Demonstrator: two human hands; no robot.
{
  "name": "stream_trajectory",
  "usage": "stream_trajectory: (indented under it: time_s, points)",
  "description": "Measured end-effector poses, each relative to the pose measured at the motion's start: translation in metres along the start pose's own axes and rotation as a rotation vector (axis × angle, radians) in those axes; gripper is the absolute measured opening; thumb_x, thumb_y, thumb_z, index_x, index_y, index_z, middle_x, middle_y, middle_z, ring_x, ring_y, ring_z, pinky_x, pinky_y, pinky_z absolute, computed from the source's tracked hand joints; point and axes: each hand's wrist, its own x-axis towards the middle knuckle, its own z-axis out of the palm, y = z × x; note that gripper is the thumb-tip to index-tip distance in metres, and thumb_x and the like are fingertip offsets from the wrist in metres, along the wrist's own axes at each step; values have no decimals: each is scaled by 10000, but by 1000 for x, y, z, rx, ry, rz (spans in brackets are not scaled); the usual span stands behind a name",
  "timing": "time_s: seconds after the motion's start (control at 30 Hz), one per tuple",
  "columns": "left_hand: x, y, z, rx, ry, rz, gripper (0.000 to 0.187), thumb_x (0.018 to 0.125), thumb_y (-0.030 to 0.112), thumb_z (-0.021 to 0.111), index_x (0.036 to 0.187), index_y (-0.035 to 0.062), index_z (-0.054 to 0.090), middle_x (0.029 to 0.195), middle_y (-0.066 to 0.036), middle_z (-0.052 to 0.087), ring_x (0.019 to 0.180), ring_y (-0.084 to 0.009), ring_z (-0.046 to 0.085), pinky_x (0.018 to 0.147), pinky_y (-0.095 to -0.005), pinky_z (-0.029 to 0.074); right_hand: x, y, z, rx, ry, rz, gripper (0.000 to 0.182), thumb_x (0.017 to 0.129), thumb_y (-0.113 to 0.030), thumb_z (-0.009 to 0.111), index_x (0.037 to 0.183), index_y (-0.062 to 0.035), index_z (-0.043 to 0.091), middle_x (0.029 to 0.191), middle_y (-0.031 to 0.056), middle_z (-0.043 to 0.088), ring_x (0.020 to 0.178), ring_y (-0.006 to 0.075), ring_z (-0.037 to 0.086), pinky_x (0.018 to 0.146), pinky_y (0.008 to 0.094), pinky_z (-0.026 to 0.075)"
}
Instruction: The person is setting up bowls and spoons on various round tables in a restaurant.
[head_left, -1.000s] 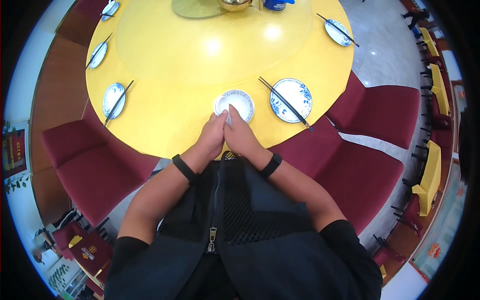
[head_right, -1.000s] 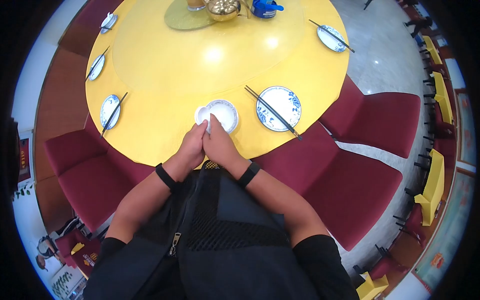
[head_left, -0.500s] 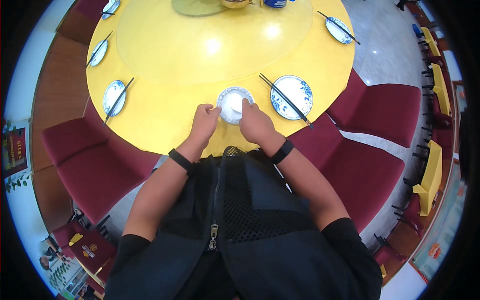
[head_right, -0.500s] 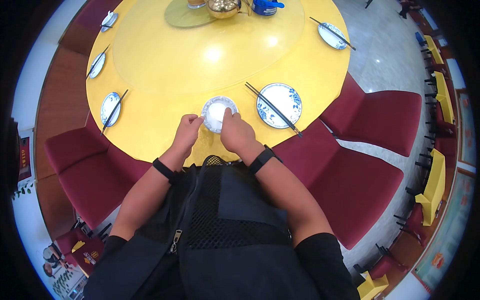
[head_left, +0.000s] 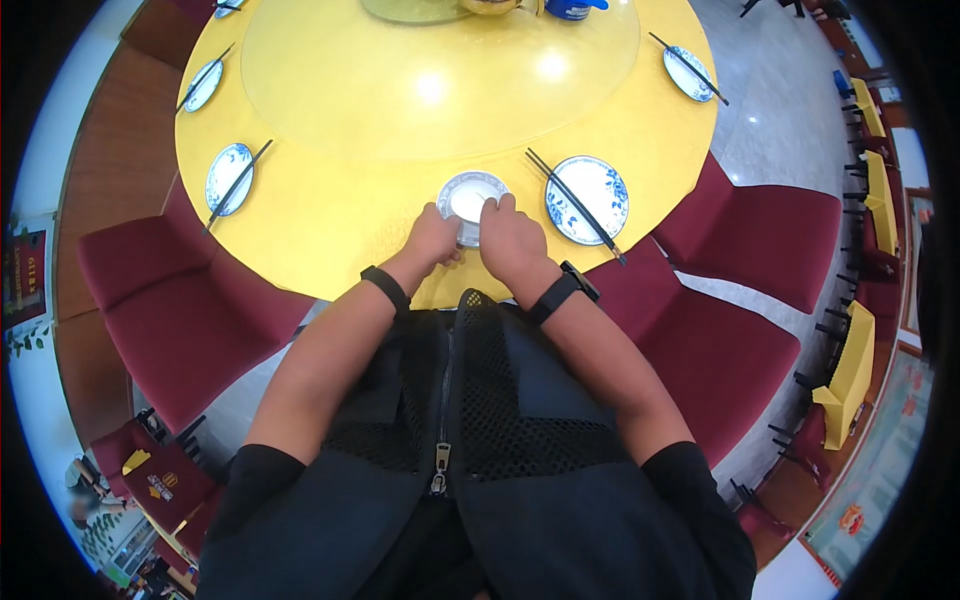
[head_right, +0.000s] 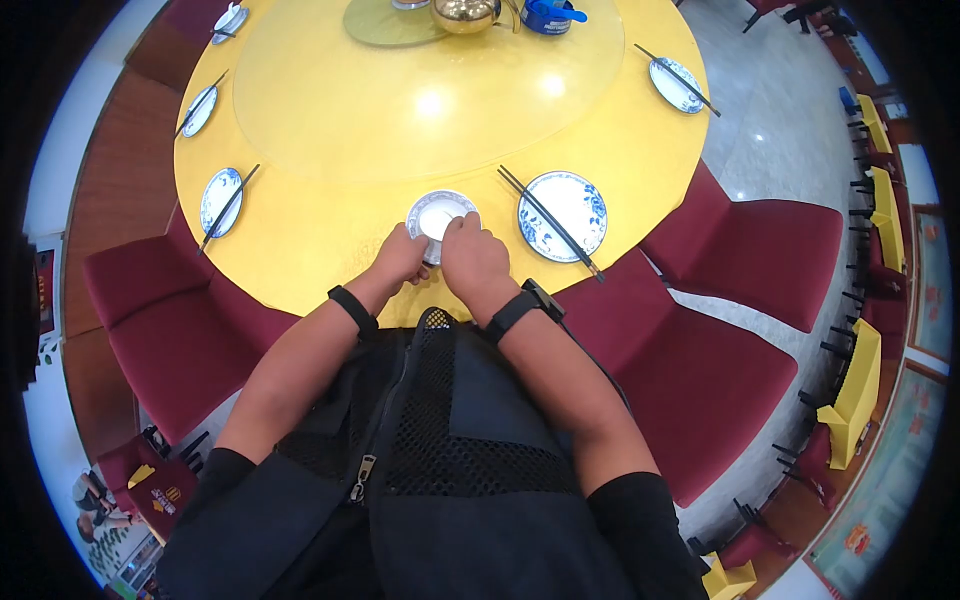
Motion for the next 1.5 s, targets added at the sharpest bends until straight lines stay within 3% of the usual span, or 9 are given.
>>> stream_trajectory:
  time_s: [0.3, 0.4, 0.47, 0.67, 0.73, 0.8, 1.0, 1.33, 1.5]
  points:
    - [0, 4, 1, -253, -78, -181, 354, 879, 70, 409, 1172, -119, 472, 877, -224, 628, 550, -270, 652, 463, -339, 568, -4, 5, -2, 113, -16, 1, 309, 803, -87, 606, 1081, 21, 526, 1033, 200, 530, 823, 329, 651, 623, 403, 565]
    - [-1, 5, 0, -341, -83, -166, 354, 878, 63, 413, 1181, -105, 481, 943, -220, 631, 637, -275, 671, 518, -337, 589, -7, 11, 2, 172, 56, -62, 253, 824, -81, 565, 1060, 5, 539, 981, 200, 534, 765, 344, 649, 618, 428, 543]
    - [-5, 8, -2, -413, -131, -165, 353, 891, 37, 446, 1205, -123, 475, 1091, -227, 610, 867, -316, 680, 601, -355, 615, -10, 14, 1, 193, 42, -67, 282, 828, -88, 569, 1093, 5, 543, 998, 197, 540, 775, 339, 648, 632, 425, 543]
    - [-7, 5, 5, -570, -130, -224, 385, 896, 48, 472, 1259, -78, 455, 1130, -207, 605, 944, -305, 664, 734, -387, 607, -13, 26, 8, 266, 158, -197, 233, 794, -74, 591, 1011, -3, 547, 961, 189, 567, 698, 324, 654, 595, 414, 540]
    - [-5, 4, 7, -567, -118, -238, 376, 904, 56, 482, 1263, -53, 457, 1116, -195, 610, 930, -291, 660, 734, -381, 596, -14, 28, 7, 290, 157, -218, 236, 800, -77, 584, 1021, -3, 552, 962, 186, 570, 698, 323, 653, 588, 412, 535]
    - [-3, 1, 8, -560, -108, -246, 368, 912, 64, 491, 1266, -27, 460, 1103, -183, 614, 916, -278, 656, 734, -375, 586, -14, 28, 2, 324, 4, -168, 376, 838, -123, 589, 1195, -16, 543, 1066, 168, 570, 852, 345, 635, 701, 435, 529]
    - [2, -8, 7, -576, -190, -175, 376, 943, 29, 448, 1318, 49, 457, 1156, -141, 603, 937, -266, 642, 691, -385, 566, -20, 31, 4, 452, -34, -64, 467, 852, -225, 624, 1266, -43, 507, 1139, 180, 554, 976, 358, 610, 790, 453, 513]
    - [3, -10, 6, -518, -161, -166, 355, 926, 14, 448, 1280, 45, 456, 1101, -147, 609, 836, -261, 668, 563, -313, 572, -52, 60, -15, 711, 140, 8, 507, 865, -253, 640, 1276, -26, 450, 1104, 202, 523, 914, 385, 605, 749, 462, 509]
    - [0, -9, 5, -491, -148, -182, 349, 933, 10, 443, 1282, 29, 447, 1101, -163, 604, 828, -276, 674, 543, -302, 575, -73, 77, -2, 886, 127, 130, 486, 890, -235, 643, 1278, -8, 459, 1100, 170, 524, 805, 249, 644, 714, 360, 517]
